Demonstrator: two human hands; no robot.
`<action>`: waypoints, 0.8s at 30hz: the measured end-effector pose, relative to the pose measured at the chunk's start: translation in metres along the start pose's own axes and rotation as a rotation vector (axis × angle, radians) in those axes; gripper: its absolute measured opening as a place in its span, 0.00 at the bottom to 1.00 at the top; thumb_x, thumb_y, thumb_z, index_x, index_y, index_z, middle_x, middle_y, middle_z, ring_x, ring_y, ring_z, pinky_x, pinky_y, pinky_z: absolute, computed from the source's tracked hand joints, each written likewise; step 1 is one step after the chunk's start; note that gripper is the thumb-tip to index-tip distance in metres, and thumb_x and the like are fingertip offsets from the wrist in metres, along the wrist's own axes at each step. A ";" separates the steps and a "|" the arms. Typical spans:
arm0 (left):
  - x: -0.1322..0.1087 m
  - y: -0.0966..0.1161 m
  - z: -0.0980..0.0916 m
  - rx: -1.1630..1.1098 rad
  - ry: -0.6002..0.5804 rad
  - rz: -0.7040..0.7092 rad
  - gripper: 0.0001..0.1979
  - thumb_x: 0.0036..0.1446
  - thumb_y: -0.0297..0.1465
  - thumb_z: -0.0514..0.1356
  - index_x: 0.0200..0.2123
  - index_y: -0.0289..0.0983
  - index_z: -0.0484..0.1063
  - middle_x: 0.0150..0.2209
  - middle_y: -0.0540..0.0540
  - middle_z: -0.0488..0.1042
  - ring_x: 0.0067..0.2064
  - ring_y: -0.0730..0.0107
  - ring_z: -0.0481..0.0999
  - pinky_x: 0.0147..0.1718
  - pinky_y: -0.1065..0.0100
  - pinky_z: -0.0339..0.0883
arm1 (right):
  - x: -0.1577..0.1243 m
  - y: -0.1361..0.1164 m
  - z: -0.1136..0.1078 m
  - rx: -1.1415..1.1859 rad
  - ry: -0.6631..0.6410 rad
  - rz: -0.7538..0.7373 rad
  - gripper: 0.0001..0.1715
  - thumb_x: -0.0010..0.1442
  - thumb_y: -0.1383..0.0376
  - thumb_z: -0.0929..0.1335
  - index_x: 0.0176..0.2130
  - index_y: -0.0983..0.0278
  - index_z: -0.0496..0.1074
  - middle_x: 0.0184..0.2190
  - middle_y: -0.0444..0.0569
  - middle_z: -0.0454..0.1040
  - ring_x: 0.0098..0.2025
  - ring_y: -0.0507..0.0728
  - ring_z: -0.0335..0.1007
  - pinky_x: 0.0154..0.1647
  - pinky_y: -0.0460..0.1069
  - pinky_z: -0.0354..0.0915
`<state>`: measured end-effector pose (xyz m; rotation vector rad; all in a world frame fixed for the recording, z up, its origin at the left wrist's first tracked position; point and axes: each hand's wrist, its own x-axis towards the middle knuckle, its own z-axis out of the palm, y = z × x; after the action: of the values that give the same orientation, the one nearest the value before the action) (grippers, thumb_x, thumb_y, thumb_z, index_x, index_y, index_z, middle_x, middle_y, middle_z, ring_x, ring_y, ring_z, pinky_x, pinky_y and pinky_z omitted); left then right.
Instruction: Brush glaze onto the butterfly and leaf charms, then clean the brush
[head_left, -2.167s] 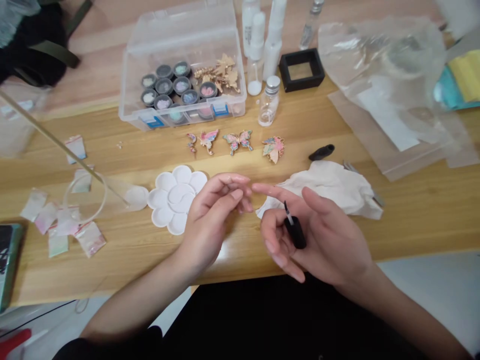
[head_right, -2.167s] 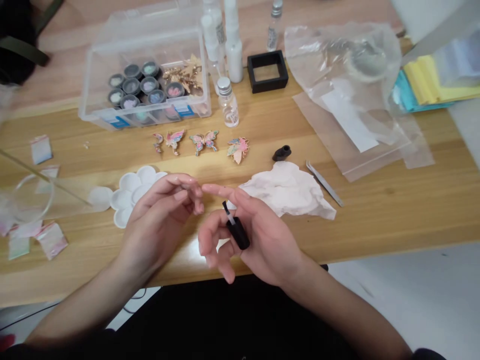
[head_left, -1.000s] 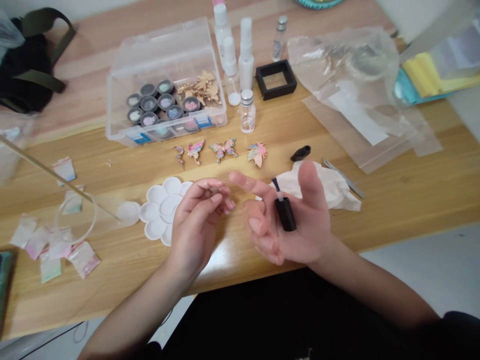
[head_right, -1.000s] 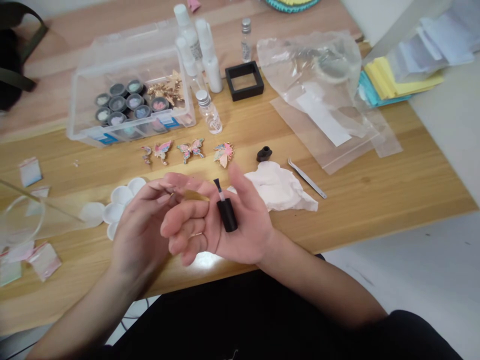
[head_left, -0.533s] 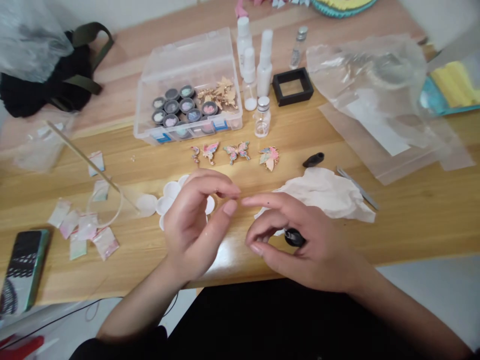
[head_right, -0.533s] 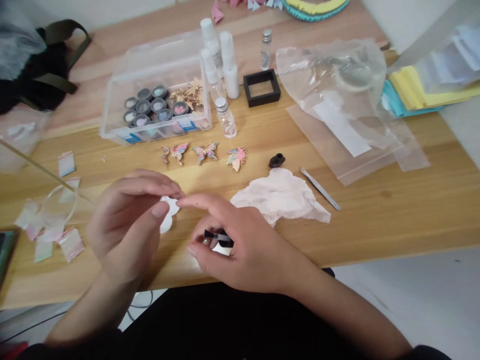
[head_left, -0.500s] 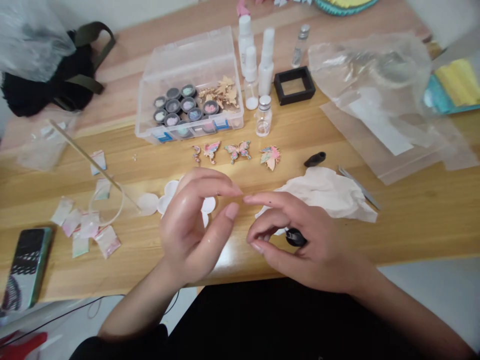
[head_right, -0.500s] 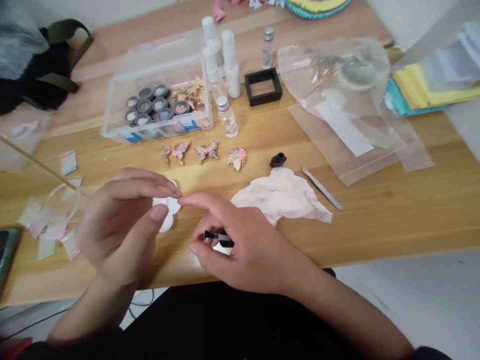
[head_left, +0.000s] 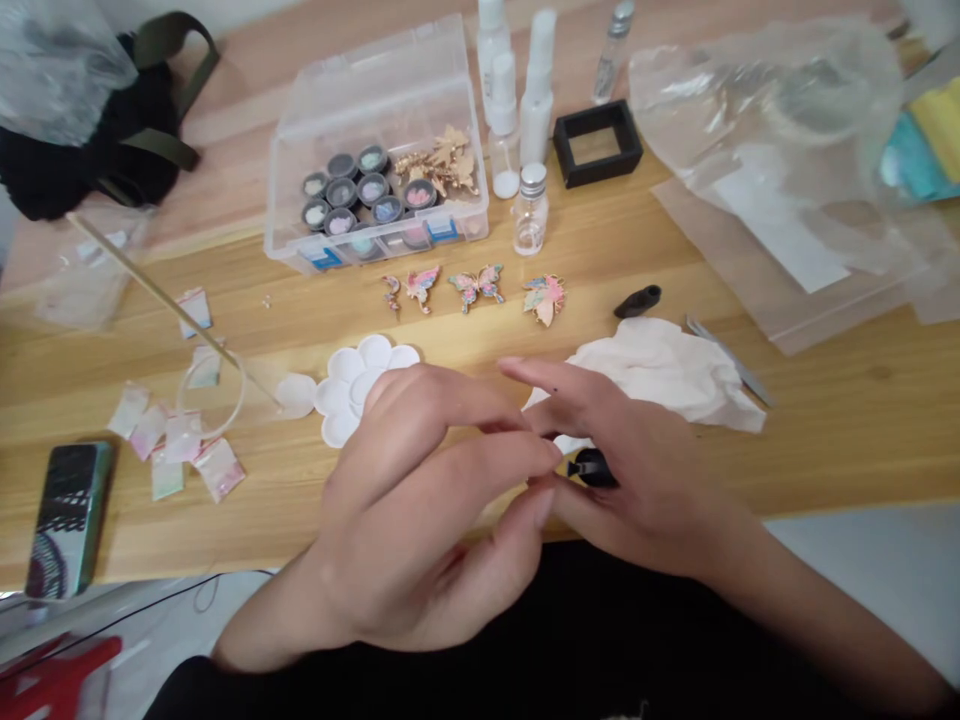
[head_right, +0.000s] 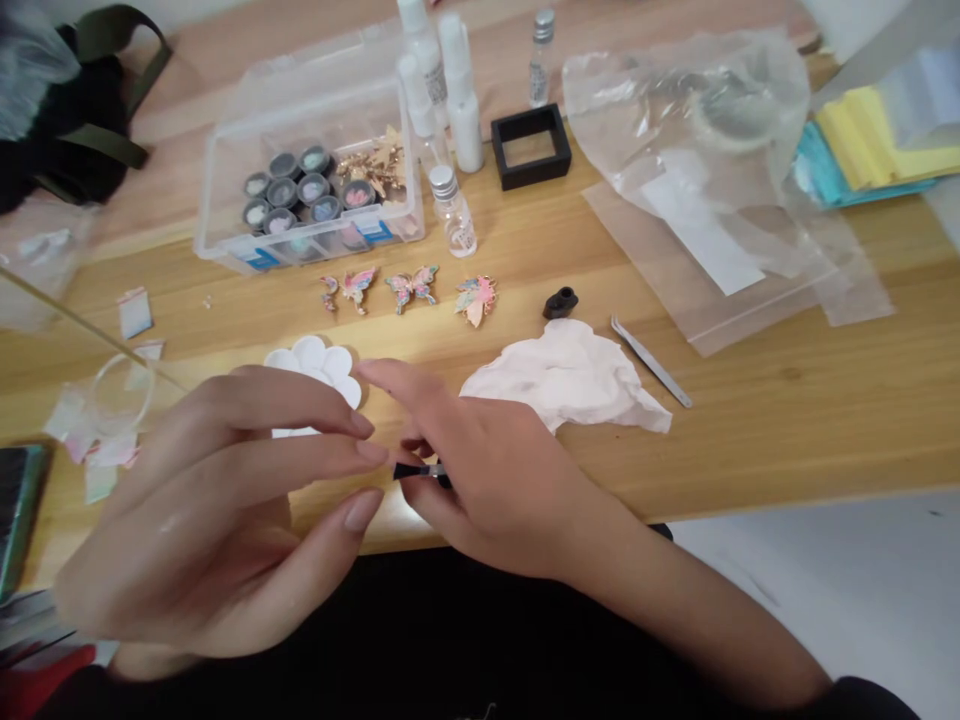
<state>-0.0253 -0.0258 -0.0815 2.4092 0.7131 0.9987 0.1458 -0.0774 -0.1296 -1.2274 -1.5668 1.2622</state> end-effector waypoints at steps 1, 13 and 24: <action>-0.001 0.000 0.001 0.001 0.009 -0.012 0.10 0.48 0.23 0.65 0.35 0.40 0.77 0.33 0.47 0.79 0.32 0.65 0.78 0.29 0.63 0.71 | 0.000 0.000 0.000 -0.016 0.003 -0.002 0.33 0.60 0.63 0.69 0.62 0.45 0.61 0.49 0.44 0.77 0.43 0.61 0.78 0.44 0.55 0.74; -0.002 -0.001 0.004 -0.010 -0.082 -0.031 0.08 0.49 0.23 0.65 0.33 0.40 0.76 0.33 0.45 0.78 0.34 0.63 0.78 0.33 0.60 0.71 | 0.000 0.004 0.001 -0.176 -0.013 -0.047 0.31 0.62 0.60 0.67 0.63 0.51 0.61 0.49 0.47 0.79 0.45 0.65 0.78 0.41 0.57 0.73; -0.001 0.001 0.005 -0.015 -0.072 -0.048 0.10 0.48 0.22 0.65 0.32 0.44 0.76 0.32 0.46 0.79 0.32 0.62 0.78 0.31 0.59 0.71 | 0.000 -0.002 -0.001 -0.055 0.032 0.004 0.30 0.57 0.65 0.69 0.58 0.49 0.68 0.43 0.44 0.80 0.43 0.64 0.78 0.42 0.57 0.73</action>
<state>-0.0219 -0.0275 -0.0844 2.3907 0.7315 0.8910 0.1458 -0.0769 -0.1272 -1.2797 -1.5862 1.2030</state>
